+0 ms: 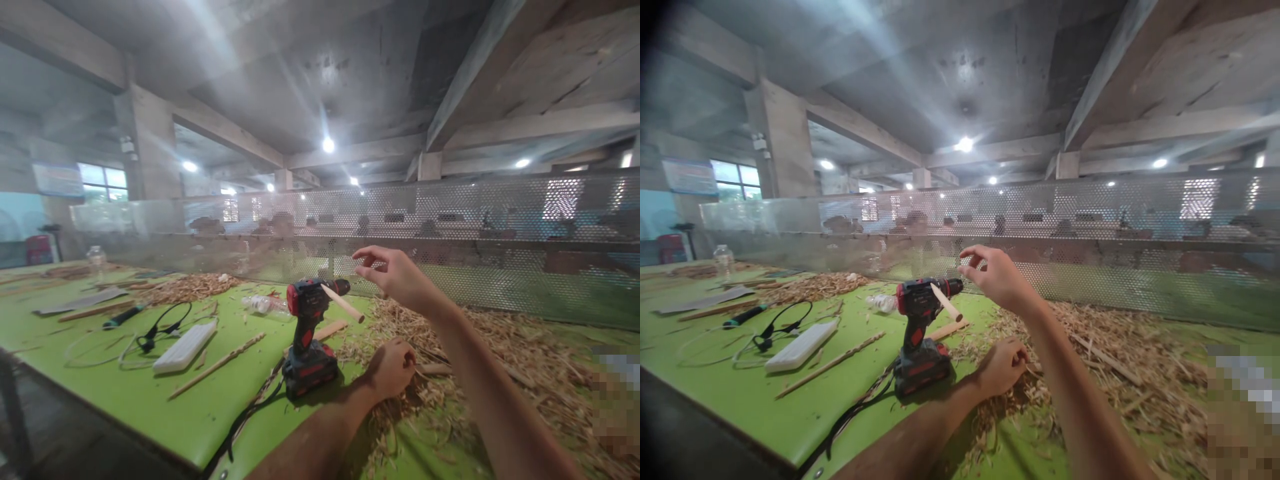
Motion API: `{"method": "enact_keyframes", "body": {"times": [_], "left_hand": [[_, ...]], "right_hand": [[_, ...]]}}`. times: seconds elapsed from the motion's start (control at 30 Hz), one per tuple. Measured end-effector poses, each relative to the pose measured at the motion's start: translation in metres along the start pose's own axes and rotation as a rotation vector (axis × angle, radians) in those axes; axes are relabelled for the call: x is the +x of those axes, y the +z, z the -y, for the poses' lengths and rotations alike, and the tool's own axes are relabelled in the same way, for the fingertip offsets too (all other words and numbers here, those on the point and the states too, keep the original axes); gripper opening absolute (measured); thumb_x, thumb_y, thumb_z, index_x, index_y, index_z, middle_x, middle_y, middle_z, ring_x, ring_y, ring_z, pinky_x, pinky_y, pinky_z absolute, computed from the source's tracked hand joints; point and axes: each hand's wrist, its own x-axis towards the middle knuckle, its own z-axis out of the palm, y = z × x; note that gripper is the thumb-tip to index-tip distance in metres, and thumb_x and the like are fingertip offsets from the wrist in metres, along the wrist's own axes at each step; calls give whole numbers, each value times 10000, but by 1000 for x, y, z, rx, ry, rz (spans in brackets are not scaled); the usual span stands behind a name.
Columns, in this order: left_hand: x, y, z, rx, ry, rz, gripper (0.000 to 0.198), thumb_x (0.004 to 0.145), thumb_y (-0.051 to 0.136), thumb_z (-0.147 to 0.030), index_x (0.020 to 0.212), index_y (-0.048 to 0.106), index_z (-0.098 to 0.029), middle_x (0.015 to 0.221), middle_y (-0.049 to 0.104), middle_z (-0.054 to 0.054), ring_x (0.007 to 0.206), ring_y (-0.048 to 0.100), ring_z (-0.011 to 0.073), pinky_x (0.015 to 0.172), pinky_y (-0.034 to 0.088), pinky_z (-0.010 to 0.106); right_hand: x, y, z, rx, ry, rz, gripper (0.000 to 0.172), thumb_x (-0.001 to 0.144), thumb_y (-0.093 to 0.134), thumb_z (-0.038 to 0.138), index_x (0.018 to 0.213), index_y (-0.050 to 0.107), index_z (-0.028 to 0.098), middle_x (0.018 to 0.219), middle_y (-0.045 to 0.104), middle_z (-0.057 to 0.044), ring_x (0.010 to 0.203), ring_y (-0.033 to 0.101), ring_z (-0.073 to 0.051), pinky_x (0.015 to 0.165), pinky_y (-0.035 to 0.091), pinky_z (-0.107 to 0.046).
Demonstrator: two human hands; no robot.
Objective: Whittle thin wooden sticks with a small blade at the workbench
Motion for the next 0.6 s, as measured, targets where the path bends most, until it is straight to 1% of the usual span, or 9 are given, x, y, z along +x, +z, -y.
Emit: {"method": "enact_keyframes", "body": {"times": [0.03,0.07,0.13,0.2,0.27,0.33,0.4,0.5,0.6], "left_hand": [[0,0,1,2,0,7,116,843,595,-125,872,687,-191,1022,716,53,967,645,211,918,523,304],[1,1,2,4,1,11,116,847,600,-133,880,694,-193,1027,717,54,963,644,211,918,525,303],[0,0,2,5,4,21,119,847,606,-133,885,704,-189,1026,718,63,951,643,215,910,528,306],[0,-1,2,0,9,20,132,845,600,-125,890,710,-183,1023,717,67,943,643,217,905,528,311],[-1,-1,1,-10,8,18,140,841,594,-119,889,709,-183,1013,712,59,926,641,212,896,526,309],[-1,-2,1,-21,-1,17,131,845,596,-123,879,703,-191,995,704,46,912,637,206,886,524,305],[-1,-2,0,-30,-11,15,122,843,598,-120,861,690,-197,979,695,36,911,631,201,883,521,302],[-2,-4,-3,-45,-16,10,124,829,594,-93,845,672,-188,958,681,30,900,616,191,874,516,298],[-2,-5,-5,-70,-9,1,132,821,580,-62,831,655,-170,942,676,39,856,602,180,836,507,295]], "right_hand": [[-2,-6,1,17,-13,-7,363,920,706,428,1195,718,190,1067,701,-100,597,555,-112,490,453,-272],[-4,-11,2,40,-26,8,370,912,719,437,1193,719,196,1050,702,-91,599,554,-111,491,454,-267],[-8,-21,3,95,-52,93,375,911,727,450,1186,720,195,918,701,-57,592,558,-115,517,473,-265],[-12,-28,4,139,-62,208,374,923,717,450,1190,717,187,757,671,-17,572,561,-123,539,486,-267],[-15,-31,5,151,-42,301,385,945,694,452,1222,716,185,646,632,12,521,533,-119,504,448,-250],[-17,-33,5,134,-6,372,407,966,674,462,1268,718,192,592,607,30,459,476,-103,451,371,-230],[-17,-32,6,133,18,449,434,970,678,484,1298,720,203,599,623,29,449,473,-96,450,353,-223],[-17,-29,6,182,29,545,486,934,730,523,1305,723,210,696,700,-1,541,583,-116,548,460,-238],[-14,-24,2,233,37,588,554,912,746,578,1313,722,197,756,738,-25,585,624,-127,605,506,-254]]}}
